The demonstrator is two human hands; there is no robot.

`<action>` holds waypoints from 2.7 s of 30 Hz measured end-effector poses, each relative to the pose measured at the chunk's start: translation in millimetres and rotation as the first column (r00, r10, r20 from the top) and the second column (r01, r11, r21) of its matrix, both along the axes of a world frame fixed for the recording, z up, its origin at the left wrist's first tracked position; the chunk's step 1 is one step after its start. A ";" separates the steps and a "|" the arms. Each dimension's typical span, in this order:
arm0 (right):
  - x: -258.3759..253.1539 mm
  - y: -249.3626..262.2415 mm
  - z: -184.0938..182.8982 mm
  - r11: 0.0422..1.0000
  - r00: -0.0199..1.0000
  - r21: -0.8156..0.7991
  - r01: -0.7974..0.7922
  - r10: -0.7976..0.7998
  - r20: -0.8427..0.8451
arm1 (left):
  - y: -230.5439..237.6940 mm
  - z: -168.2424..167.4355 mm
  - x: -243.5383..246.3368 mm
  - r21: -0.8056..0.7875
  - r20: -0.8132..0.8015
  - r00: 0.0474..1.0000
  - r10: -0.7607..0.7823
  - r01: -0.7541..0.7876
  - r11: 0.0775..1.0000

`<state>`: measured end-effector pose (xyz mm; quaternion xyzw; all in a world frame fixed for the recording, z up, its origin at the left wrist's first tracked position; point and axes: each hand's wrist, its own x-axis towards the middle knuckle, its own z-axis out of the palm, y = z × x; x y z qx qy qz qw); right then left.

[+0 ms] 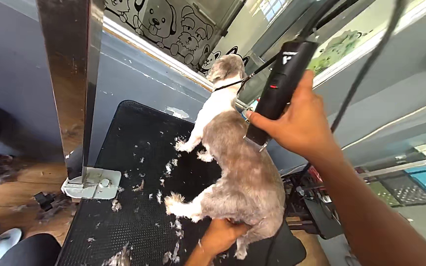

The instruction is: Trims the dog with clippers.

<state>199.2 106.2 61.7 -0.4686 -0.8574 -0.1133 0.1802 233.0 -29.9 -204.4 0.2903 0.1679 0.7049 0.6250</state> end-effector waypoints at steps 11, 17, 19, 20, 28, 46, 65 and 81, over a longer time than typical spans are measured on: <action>-31.6 10.8 -23.2 0.958 0.955 -0.288 0.016 0.071 0.289 | 3.1 4.8 -14.8 -0.047 -0.141 0.985 0.104 -0.111 0.993; -45.0 -19.7 -51.3 0.914 0.881 -0.402 0.059 0.142 0.452 | 3.6 5.1 -13.2 -0.022 -0.134 0.984 0.114 -0.118 0.993; -45.3 -26.7 -52.1 0.899 0.887 -0.436 0.050 0.161 0.432 | 5.2 4.2 -11.3 -0.011 -0.124 0.984 0.125 -0.128 0.992; -44.2 -27.1 -47.8 0.910 0.908 -0.414 0.025 0.153 0.391 | 6.2 4.0 -11.2 -0.011 -0.124 0.984 0.126 -0.129 0.992; -18.9 -33.3 -22.7 1.000 0.964 -0.018 -0.012 0.017 0.265 | 4.9 4.7 -14.9 -0.023 -0.131 0.987 0.092 -0.096 0.995; -55.9 34.0 -23.9 0.965 0.862 -0.195 -0.175 0.245 0.443 | 3.8 -1.2 -5.4 0.010 -0.188 0.976 0.112 -0.112 0.994; -63.2 -15.1 -61.4 0.935 0.821 -0.336 0.115 0.101 0.562 | 1.6 -3.3 -3.8 0.026 -0.237 0.967 0.089 -0.085 0.996; -23.3 -65.4 -99.6 0.991 0.868 0.104 0.085 -0.125 0.481 | 5.1 -4.2 -4.7 0.014 -0.236 0.972 0.000 0.003 1.000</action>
